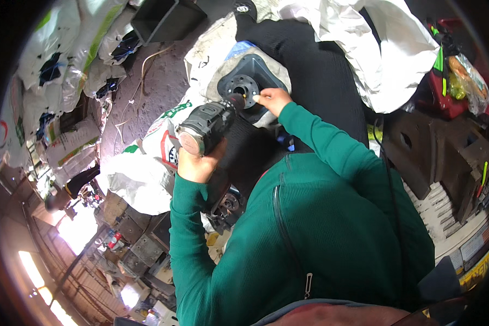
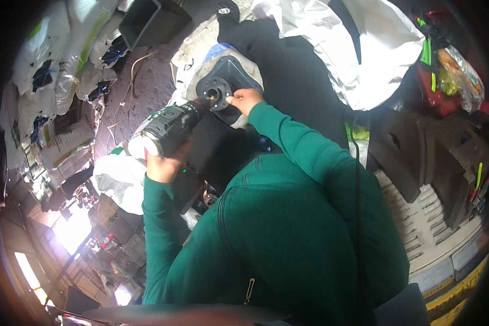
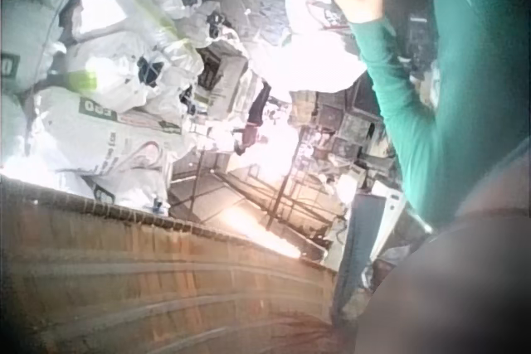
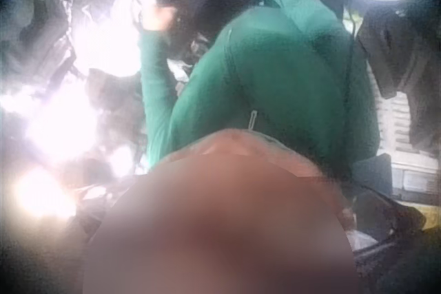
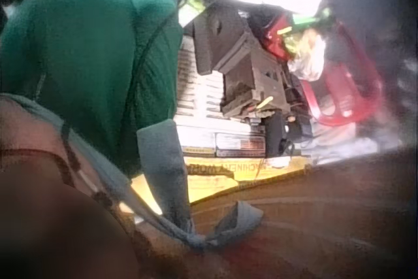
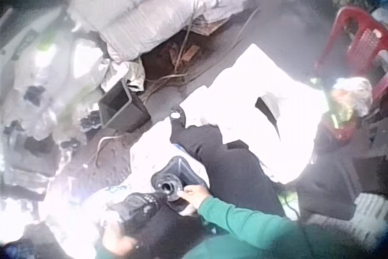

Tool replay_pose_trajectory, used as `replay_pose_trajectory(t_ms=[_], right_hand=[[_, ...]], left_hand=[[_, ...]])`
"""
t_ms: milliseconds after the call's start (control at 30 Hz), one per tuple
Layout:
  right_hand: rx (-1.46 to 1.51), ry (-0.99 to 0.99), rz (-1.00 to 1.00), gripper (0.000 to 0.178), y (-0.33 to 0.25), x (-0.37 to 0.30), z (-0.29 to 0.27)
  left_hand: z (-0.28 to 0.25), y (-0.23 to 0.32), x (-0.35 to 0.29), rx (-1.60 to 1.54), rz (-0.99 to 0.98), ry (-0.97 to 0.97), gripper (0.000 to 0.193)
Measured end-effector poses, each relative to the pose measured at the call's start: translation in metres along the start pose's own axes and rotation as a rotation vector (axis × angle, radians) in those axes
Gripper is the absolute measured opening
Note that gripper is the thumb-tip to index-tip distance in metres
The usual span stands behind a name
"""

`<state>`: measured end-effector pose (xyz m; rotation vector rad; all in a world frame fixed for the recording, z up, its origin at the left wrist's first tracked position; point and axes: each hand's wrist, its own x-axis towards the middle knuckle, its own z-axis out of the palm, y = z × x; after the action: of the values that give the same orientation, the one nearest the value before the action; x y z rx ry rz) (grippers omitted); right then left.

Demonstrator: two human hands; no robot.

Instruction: The person sits on the floor and uses a cordless drill to fasten screws into a black plastic part resting on their lap. They repeatedly pick up the part, align it, and drive screws into its central hub, then place it back into a white sack.

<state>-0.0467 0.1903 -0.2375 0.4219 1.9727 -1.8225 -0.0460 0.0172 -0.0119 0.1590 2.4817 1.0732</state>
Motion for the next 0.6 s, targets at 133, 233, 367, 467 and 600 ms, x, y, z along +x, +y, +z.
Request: replay_pose_trajectory(t_ms=[133,233,367,467,600], right_hand=[[0.588,-0.285,0.358,0.068,-0.013,-0.02,-0.026],[0.637,-0.458,0.347,0.077,-0.02,-0.034,-0.037],[0.601,-0.511,0.348,0.078,-0.027,-0.039,-0.035],[0.593,-0.557,0.333,0.078,-0.029,-0.037,-0.032],[0.571,-0.582,0.321,0.078,-0.027,-0.036,-0.031]], left_hand=[[0.006,-0.004,-0.027,0.022,0.035,-0.022,0.029],[0.016,-0.009,-0.04,-0.048,-0.064,-0.116,0.043],[0.022,-0.011,-0.05,-0.05,-0.042,-0.093,0.041],[0.02,-0.012,-0.05,-0.031,-0.028,-0.088,0.039],[0.02,-0.013,-0.048,-0.005,0.009,-0.105,0.038]])
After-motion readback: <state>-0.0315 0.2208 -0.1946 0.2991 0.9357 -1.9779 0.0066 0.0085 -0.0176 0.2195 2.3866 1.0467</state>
